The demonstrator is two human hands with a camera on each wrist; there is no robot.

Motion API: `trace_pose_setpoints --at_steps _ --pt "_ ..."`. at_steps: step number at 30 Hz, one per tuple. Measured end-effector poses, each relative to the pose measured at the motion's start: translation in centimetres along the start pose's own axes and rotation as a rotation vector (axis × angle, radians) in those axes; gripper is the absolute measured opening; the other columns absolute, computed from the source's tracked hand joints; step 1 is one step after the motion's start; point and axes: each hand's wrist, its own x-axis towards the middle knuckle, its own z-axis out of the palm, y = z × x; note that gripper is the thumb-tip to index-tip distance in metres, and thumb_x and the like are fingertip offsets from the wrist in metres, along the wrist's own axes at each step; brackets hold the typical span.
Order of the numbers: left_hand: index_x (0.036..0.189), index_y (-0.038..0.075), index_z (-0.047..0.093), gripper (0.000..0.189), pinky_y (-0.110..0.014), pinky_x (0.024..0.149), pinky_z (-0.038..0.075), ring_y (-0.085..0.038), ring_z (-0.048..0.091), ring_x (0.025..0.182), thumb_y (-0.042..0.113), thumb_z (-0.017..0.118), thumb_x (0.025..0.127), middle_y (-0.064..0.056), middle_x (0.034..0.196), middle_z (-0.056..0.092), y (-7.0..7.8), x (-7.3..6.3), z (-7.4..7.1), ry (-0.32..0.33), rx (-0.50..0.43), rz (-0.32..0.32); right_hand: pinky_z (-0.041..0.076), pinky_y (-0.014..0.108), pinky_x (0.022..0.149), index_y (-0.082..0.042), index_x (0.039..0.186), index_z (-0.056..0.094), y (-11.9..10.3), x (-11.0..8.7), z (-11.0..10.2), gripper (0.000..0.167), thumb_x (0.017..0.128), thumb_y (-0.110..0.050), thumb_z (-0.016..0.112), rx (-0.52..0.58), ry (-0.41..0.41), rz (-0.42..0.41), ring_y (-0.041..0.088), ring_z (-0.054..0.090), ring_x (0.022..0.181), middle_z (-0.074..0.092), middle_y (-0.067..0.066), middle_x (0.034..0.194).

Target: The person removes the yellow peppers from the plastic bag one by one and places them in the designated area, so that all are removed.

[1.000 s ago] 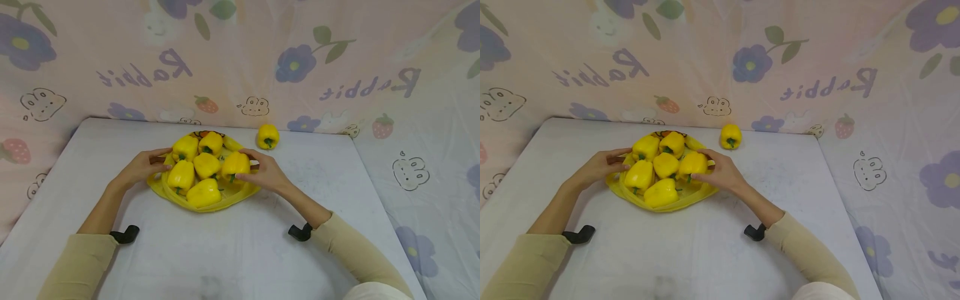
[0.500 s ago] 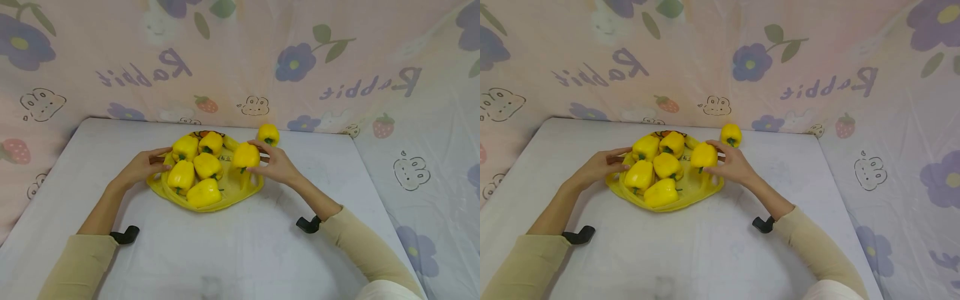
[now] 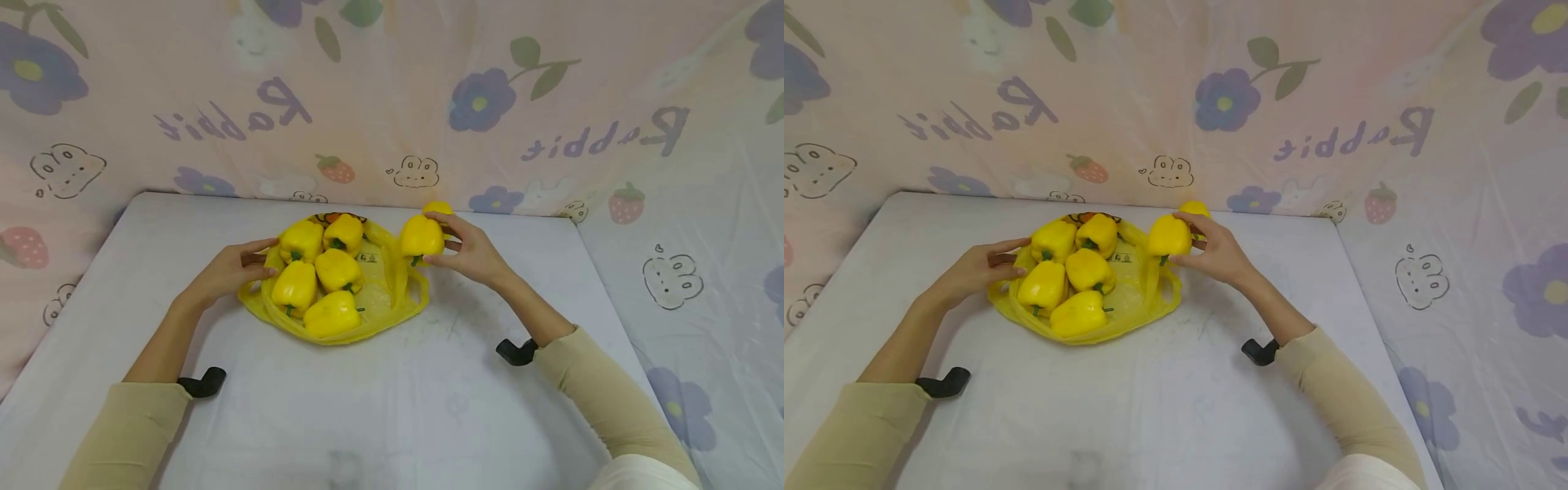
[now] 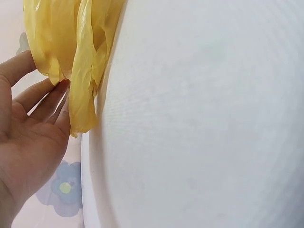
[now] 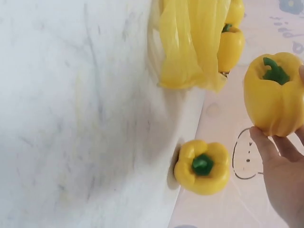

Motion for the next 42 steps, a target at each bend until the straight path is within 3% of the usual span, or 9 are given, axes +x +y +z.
trace_pose_setpoints --at_steps 17,30,42 --pt "0.154 0.014 0.039 0.071 -0.06 0.111 0.033 -0.041 0.044 0.135 0.034 0.07 0.094 -0.017 0.153 0.041 0.0 0.1 -0.1 0.007 0.002 -0.003 0.05 0.032 0.1 -0.018 0.152 0.042 1.3 0.5 -4.0 0.074 0.087 -0.011 0.078 -0.001 0.021 0.106 0.033 0.05 0.131 0.039 0.002 0.156" --pt "0.154 0.014 0.039 0.072 -0.058 0.111 0.034 -0.04 0.045 0.135 0.035 0.071 0.093 -0.013 0.155 0.039 0.1 0.2 -0.1 -0.009 -0.023 -0.007 0.045 0.038 0.106 -0.013 0.153 0.038 2.7 0.8 -6.2 0.075 0.089 -0.012 0.076 0.001 0.066 0.151 0.035 0.045 0.134 0.036 0.007 0.156" --pt "0.154 0.014 0.039 0.071 -0.058 0.112 0.033 -0.041 0.043 0.136 0.037 0.07 0.094 -0.013 0.156 0.038 0.0 0.3 -0.2 0.0 0.005 -0.012 0.04 0.048 0.11 -0.02 0.157 0.032 4.2 1.1 -7.9 0.076 0.092 -0.019 0.073 0.002 0.092 0.221 0.034 0.041 0.139 0.028 0.003 0.162"
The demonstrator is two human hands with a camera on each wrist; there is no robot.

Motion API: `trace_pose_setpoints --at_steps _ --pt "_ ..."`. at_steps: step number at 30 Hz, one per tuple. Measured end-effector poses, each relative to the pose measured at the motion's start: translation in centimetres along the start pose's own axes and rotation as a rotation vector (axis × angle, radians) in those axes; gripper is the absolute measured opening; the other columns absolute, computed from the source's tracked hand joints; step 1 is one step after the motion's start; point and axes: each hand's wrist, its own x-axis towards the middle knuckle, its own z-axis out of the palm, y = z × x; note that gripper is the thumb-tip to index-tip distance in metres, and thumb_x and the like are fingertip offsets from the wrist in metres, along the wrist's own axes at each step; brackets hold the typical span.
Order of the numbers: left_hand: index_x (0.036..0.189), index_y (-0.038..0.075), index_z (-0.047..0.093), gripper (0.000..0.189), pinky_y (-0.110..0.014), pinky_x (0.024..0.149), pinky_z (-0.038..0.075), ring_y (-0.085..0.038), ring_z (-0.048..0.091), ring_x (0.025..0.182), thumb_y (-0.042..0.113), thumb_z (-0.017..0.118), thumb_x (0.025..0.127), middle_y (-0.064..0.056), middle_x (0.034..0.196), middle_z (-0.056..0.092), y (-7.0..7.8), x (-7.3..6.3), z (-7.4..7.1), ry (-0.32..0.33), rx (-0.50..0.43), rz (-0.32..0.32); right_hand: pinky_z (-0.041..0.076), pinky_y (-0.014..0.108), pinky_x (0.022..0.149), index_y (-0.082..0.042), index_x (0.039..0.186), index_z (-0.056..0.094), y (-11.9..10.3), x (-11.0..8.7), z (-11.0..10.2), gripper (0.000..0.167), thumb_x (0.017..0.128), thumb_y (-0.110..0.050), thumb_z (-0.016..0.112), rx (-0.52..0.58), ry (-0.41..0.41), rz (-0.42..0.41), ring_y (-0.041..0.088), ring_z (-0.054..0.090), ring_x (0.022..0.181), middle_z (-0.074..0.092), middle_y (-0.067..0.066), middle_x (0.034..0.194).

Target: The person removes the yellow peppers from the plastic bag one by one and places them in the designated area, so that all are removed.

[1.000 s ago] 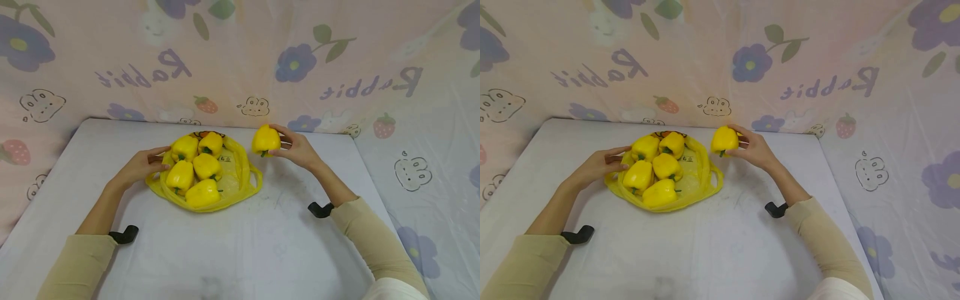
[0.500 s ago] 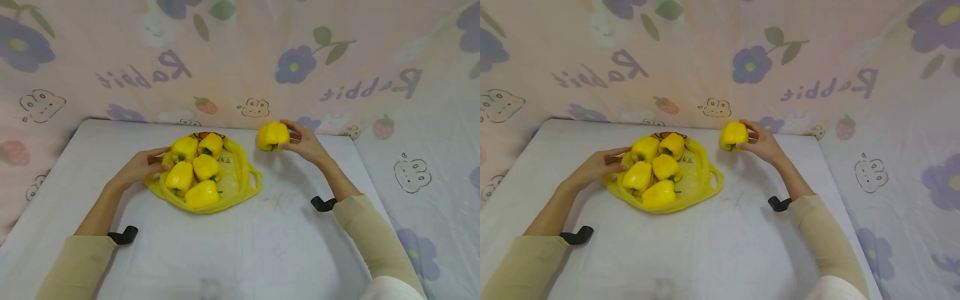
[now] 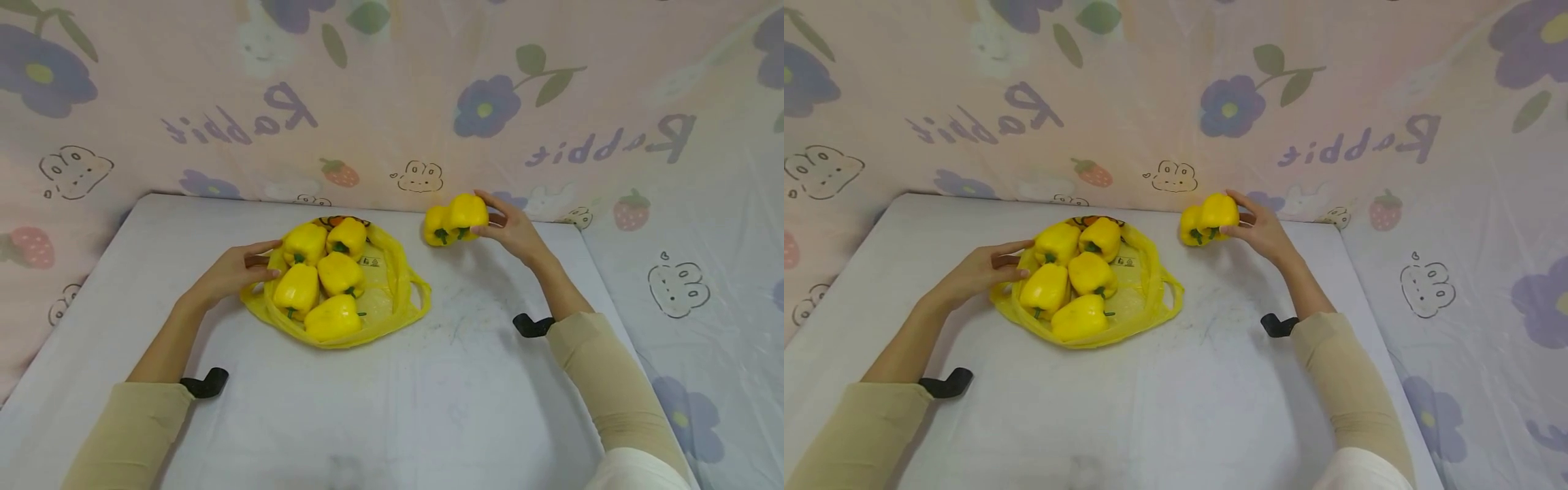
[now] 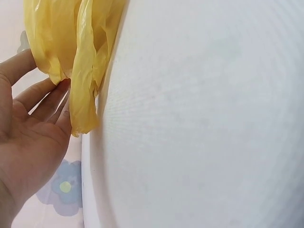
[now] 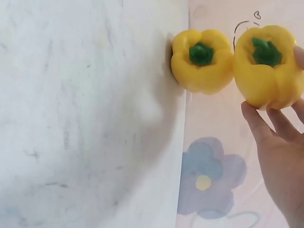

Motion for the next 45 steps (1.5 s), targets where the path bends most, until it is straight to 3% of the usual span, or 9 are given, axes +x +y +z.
trace_pose_setpoints --at_steps 17,30,39,45 --pt "0.154 0.016 0.038 0.074 -0.059 0.111 0.032 -0.04 0.045 0.134 0.038 0.071 0.092 -0.019 0.15 0.045 0.1 -0.1 0.0 -0.003 -0.005 -0.012 0.031 0.054 0.115 -0.016 0.157 0.032 2.6 0.4 -1.3 0.066 0.098 -0.016 0.064 0.059 0.044 0.014 0.038 0.039 0.139 0.031 0.009 0.16" --pt "0.155 0.016 0.037 0.073 -0.059 0.111 0.033 -0.04 0.046 0.134 0.037 0.07 0.093 -0.02 0.148 0.047 0.3 -0.2 0.2 0.002 0.004 -0.02 0.029 0.05 0.116 -0.018 0.157 0.032 4.3 0.6 -1.7 0.069 0.097 -0.017 0.066 0.068 0.064 0.047 0.034 0.035 0.143 0.029 0.006 0.162" --pt "0.154 0.015 0.039 0.072 -0.058 0.111 0.033 -0.039 0.047 0.133 0.037 0.07 0.093 -0.019 0.148 0.047 0.0 -0.1 0.2 0.0 0.001 -0.019 0.031 0.049 0.116 -0.007 0.156 0.032 3.2 -0.1 -1.1 0.067 0.097 -0.012 0.064 0.051 0.041 0.082 0.037 0.035 0.142 0.029 0.015 0.161" --pt "0.154 0.017 0.039 0.072 -0.059 0.111 0.033 -0.039 0.046 0.134 0.038 0.07 0.093 -0.018 0.151 0.045 0.1 0.0 0.1 -0.002 -0.009 -0.023 0.032 0.049 0.115 -0.009 0.155 0.033 3.4 0.0 -0.8 0.066 0.097 -0.011 0.064 0.059 0.032 0.09 0.036 0.035 0.142 0.028 0.015 0.161"
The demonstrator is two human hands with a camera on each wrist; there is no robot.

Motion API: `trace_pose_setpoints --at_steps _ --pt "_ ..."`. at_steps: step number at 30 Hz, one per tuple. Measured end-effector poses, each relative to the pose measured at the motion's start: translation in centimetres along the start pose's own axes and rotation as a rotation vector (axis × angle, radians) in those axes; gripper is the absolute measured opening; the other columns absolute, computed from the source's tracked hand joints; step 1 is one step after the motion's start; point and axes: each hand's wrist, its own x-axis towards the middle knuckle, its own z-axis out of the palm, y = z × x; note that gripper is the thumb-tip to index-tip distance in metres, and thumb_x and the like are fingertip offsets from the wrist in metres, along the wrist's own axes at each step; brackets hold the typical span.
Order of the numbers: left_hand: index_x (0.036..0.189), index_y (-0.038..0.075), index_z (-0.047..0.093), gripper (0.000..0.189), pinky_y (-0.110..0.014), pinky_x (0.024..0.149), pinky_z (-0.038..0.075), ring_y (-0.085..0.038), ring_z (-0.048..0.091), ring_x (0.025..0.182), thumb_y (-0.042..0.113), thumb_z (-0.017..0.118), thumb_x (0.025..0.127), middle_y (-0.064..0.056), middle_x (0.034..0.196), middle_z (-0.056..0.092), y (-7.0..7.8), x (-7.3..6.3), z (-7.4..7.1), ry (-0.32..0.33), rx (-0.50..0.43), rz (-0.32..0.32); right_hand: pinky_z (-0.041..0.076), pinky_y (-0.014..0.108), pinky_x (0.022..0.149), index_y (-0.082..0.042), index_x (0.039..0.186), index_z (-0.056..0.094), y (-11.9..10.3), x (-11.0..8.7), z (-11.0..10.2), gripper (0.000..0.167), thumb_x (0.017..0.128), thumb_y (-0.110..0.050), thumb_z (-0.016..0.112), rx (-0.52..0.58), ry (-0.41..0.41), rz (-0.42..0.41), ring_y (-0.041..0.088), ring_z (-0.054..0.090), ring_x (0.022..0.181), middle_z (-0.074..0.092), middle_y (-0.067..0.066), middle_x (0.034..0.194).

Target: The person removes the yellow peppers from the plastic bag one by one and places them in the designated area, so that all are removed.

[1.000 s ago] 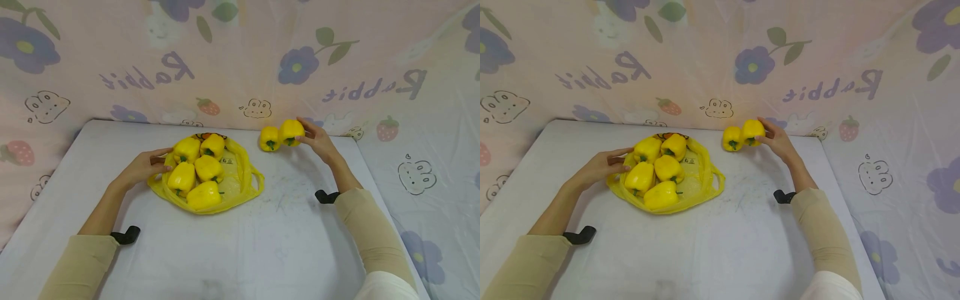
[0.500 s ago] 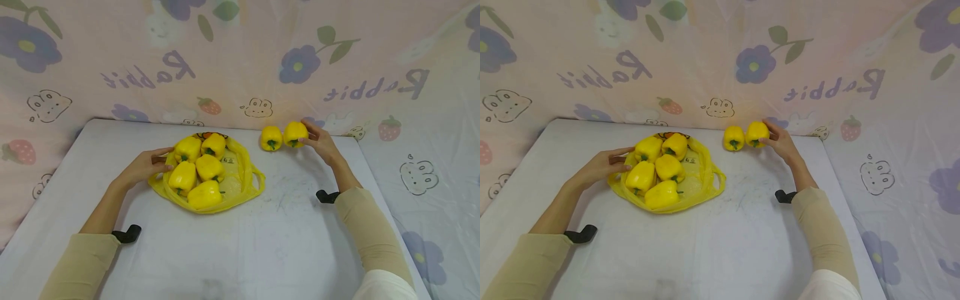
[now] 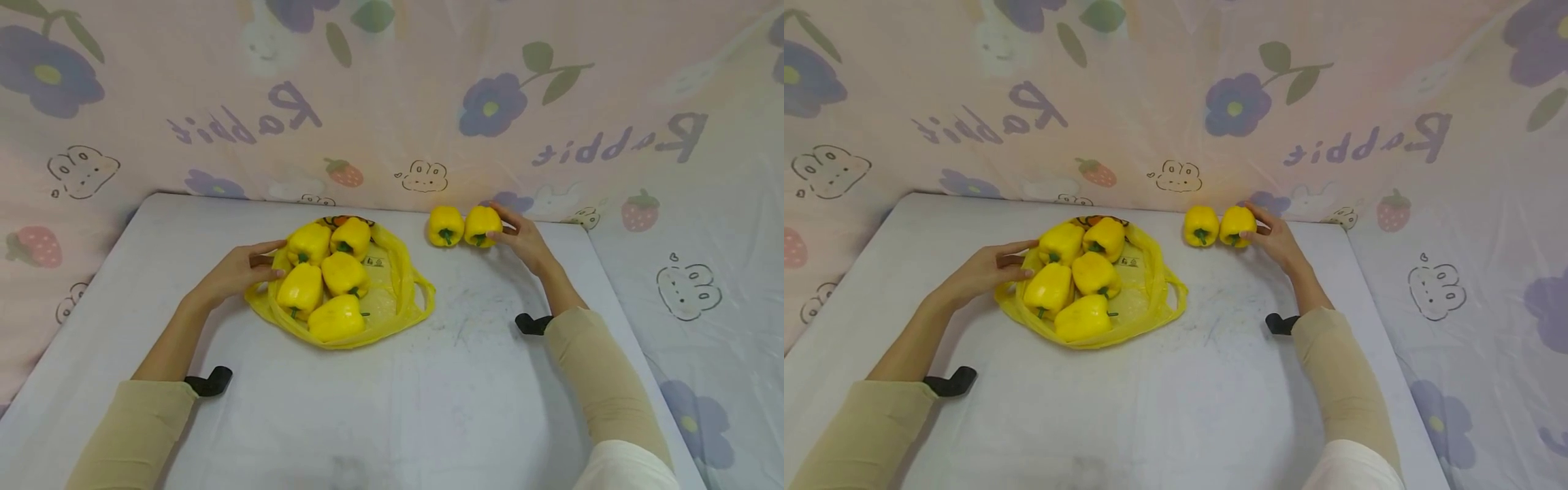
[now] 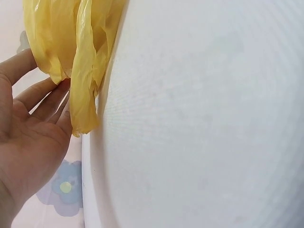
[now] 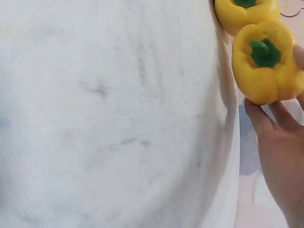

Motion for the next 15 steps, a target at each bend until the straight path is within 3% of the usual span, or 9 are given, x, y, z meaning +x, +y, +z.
trace_pose_setpoints --at_steps 15 --pt "0.155 0.017 0.037 0.074 -0.059 0.111 0.033 -0.039 0.047 0.133 0.04 0.07 0.092 -0.019 0.15 0.045 -0.1 0.2 0.0 -0.003 0.014 -0.011 0.028 0.05 0.117 -0.012 0.157 0.029 1.5 0.2 0.3 0.068 0.098 -0.017 0.063 0.001 -0.021 0.006 0.034 0.028 0.146 0.027 0.013 0.162"
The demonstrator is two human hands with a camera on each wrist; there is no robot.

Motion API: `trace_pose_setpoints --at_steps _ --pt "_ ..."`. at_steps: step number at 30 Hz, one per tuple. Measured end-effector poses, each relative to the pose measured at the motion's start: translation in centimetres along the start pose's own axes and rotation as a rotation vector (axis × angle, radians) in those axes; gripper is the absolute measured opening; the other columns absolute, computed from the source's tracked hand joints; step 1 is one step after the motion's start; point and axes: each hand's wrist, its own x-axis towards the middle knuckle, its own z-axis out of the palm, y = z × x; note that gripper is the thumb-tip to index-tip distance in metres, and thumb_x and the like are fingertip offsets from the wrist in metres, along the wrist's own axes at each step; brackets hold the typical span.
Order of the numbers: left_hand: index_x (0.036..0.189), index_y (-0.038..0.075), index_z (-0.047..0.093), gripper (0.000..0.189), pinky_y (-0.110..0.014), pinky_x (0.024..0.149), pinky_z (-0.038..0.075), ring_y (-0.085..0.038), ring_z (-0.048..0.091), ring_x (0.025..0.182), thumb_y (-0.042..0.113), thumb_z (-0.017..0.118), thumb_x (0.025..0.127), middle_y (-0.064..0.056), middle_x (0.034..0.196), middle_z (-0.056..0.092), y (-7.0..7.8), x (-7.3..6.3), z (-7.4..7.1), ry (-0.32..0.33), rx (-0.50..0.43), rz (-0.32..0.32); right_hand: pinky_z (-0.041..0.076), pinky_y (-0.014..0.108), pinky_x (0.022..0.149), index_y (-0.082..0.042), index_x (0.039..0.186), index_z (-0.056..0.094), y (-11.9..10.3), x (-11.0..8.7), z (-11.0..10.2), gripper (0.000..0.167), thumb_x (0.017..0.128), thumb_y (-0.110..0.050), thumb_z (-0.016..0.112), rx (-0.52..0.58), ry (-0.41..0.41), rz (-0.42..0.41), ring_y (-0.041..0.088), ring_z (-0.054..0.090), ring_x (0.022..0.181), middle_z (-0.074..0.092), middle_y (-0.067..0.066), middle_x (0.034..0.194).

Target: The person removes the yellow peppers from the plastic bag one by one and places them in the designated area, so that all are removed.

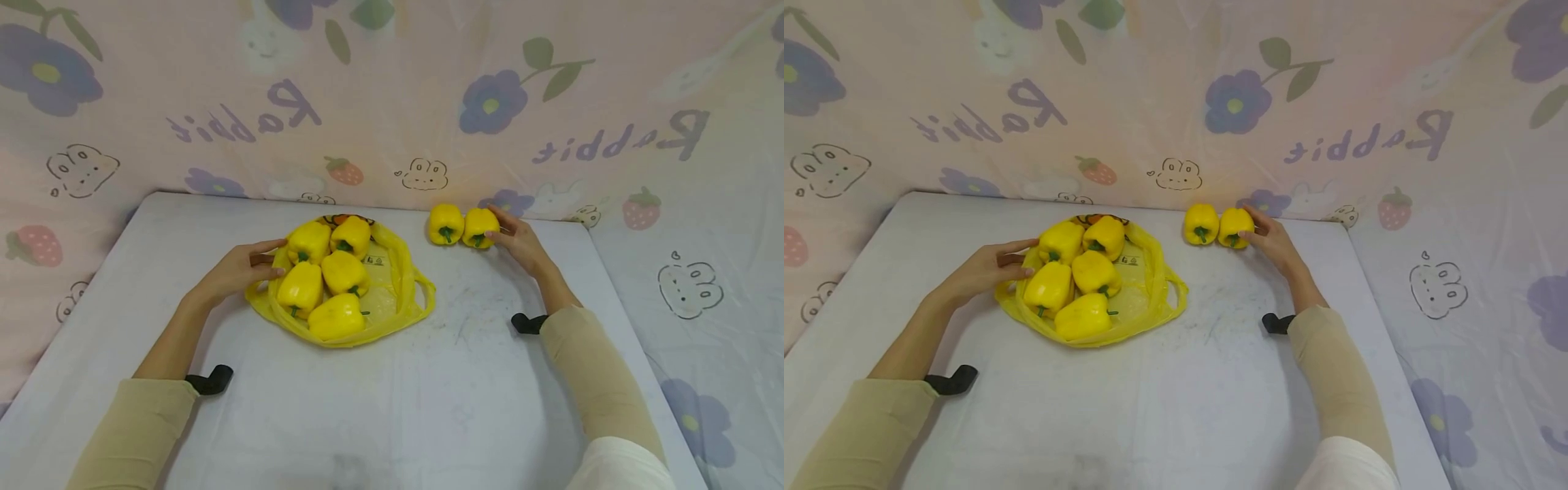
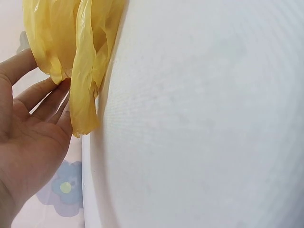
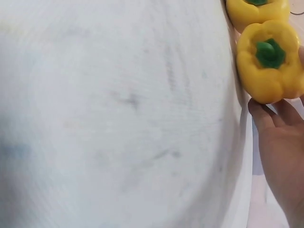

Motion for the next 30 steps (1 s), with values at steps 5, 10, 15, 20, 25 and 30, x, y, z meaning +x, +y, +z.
trace_pose_setpoints --at_steps 5,10,15,20,25,30 --pt "0.154 0.015 0.038 0.073 -0.058 0.111 0.034 -0.04 0.046 0.134 0.038 0.07 0.093 -0.017 0.152 0.043 -0.1 0.0 0.1 -0.004 -0.007 0.008 0.025 0.048 0.118 -0.01 0.158 0.027 0.2 -0.1 0.2 0.069 0.098 -0.013 0.062 0.037 0.003 -0.004 0.032 0.027 0.147 0.024 0.011 0.163" --pt "0.154 0.015 0.039 0.072 -0.059 0.111 0.033 -0.04 0.045 0.135 0.037 0.07 0.093 -0.016 0.153 0.042 -0.1 0.1 0.2 -0.007 -0.01 0.014 0.023 0.047 0.119 -0.006 0.157 0.028 0.0 -0.2 0.2 0.07 0.096 -0.01 0.063 0.067 0.027 -0.031 0.031 0.028 0.147 0.026 0.013 0.162" --pt "0.154 0.015 0.038 0.072 -0.058 0.111 0.033 -0.04 0.045 0.134 0.037 0.07 0.093 -0.017 0.152 0.043 0.0 0.0 0.1 -0.004 -0.001 0.02 0.022 0.043 0.12 -0.001 0.154 0.03 -0.4 -0.2 0.2 0.068 0.095 -0.008 0.064 0.105 0.071 -0.058 0.031 0.027 0.147 0.028 0.016 0.16" --pt "0.154 0.015 0.039 0.073 -0.059 0.111 0.034 -0.039 0.046 0.133 0.039 0.07 0.093 -0.017 0.151 0.044 0.1 -0.1 0.0 -0.006 -0.002 0.019 0.025 0.043 0.119 0.003 0.151 0.036 -1.0 0.0 0.3 0.065 0.094 -0.005 0.065 0.132 0.133 -0.108 0.036 0.03 0.145 0.033 0.022 0.156" --pt "0.154 0.016 0.038 0.075 -0.059 0.111 0.033 -0.039 0.046 0.133 0.041 0.071 0.092 -0.017 0.151 0.044 0.2 -0.2 0.0 -0.003 0.005 0.012 0.027 0.043 0.118 0.003 0.148 0.041 -2.2 -0.1 0.5 0.061 0.094 -0.006 0.066 0.123 0.157 -0.19 0.038 0.033 0.143 0.036 0.024 0.154" --pt "0.155 0.015 0.037 0.075 -0.059 0.111 0.033 -0.04 0.046 0.134 0.041 0.071 0.092 -0.018 0.152 0.042 0.3 -0.2 0.0 -0.004 0.007 0.007 0.027 0.045 0.118 0.004 0.147 0.043 -3.8 -0.2 1.0 0.057 0.094 -0.002 0.065 0.135 0.159 -0.272 0.037 0.035 0.142 0.038 0.027 0.152"
